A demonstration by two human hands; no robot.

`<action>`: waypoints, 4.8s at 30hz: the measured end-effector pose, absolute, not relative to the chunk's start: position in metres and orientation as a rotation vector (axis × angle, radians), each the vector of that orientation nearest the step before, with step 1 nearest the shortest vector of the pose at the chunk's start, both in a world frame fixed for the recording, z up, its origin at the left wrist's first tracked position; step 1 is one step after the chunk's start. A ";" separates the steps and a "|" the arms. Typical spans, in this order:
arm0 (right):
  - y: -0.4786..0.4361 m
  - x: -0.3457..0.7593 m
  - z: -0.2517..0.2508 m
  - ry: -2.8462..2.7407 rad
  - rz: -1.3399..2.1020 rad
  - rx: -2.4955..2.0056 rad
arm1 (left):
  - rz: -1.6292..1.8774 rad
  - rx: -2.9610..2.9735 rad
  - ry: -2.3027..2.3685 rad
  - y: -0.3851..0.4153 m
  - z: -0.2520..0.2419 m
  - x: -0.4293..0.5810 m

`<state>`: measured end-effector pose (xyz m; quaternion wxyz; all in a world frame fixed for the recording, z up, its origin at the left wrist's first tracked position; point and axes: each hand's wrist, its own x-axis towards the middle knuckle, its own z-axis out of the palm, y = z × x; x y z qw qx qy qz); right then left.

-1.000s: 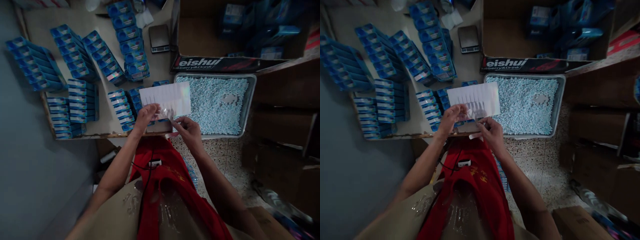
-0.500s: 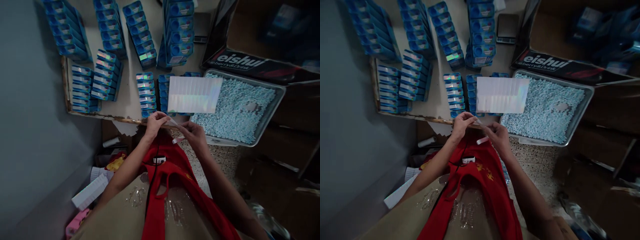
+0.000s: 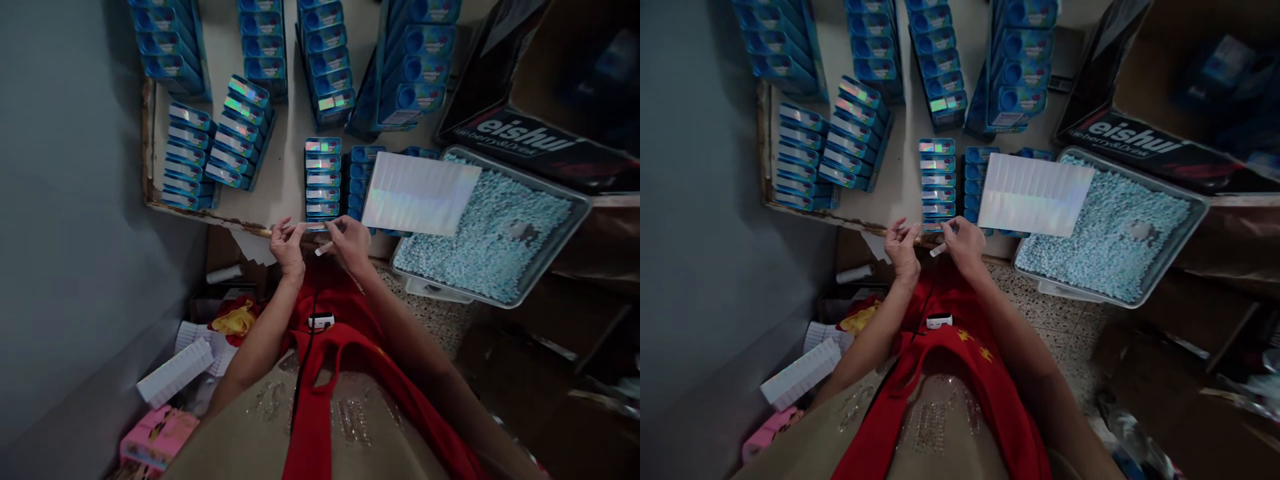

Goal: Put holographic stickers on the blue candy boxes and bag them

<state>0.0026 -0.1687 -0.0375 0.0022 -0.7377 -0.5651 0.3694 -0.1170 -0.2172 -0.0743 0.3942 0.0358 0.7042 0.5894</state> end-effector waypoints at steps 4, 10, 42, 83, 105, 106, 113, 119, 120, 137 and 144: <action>-0.168 0.001 -0.041 -1.843 1.156 -2.321 | 1.475 0.057 1.783 -0.220 -0.081 -0.120; -0.167 -0.005 -0.043 -1.899 1.131 -2.387 | 1.483 0.020 1.743 -0.221 -0.090 -0.124; -0.162 0.104 0.010 -0.906 1.445 -1.843 | 1.339 -0.475 1.270 -0.193 -0.076 -0.164; -0.087 0.155 0.016 -1.070 1.597 -1.624 | 0.994 0.272 1.195 -0.095 -0.037 -0.024; -0.026 0.054 -0.069 -1.309 0.896 -1.969 | 1.406 0.523 1.528 -0.046 -0.118 -0.078; -0.024 0.054 -0.075 -1.300 0.898 -1.952 | 1.397 0.505 1.547 -0.042 -0.118 -0.078; -0.015 0.053 -0.091 -1.353 0.831 -1.988 | 1.353 0.387 1.595 -0.042 -0.102 -0.072; -0.008 0.058 -0.082 -1.374 0.861 -2.070 | 1.339 0.399 1.746 -0.043 -0.103 -0.066; -0.007 0.057 -0.081 -1.384 0.854 -2.092 | 1.320 0.393 1.745 -0.042 -0.104 -0.066; 0.002 0.048 -0.075 -1.590 0.793 -2.263 | 1.327 0.221 1.618 -0.039 -0.114 -0.069; 0.014 0.058 -0.059 -1.759 0.813 -2.443 | 1.216 -0.103 1.341 -0.037 -0.123 -0.069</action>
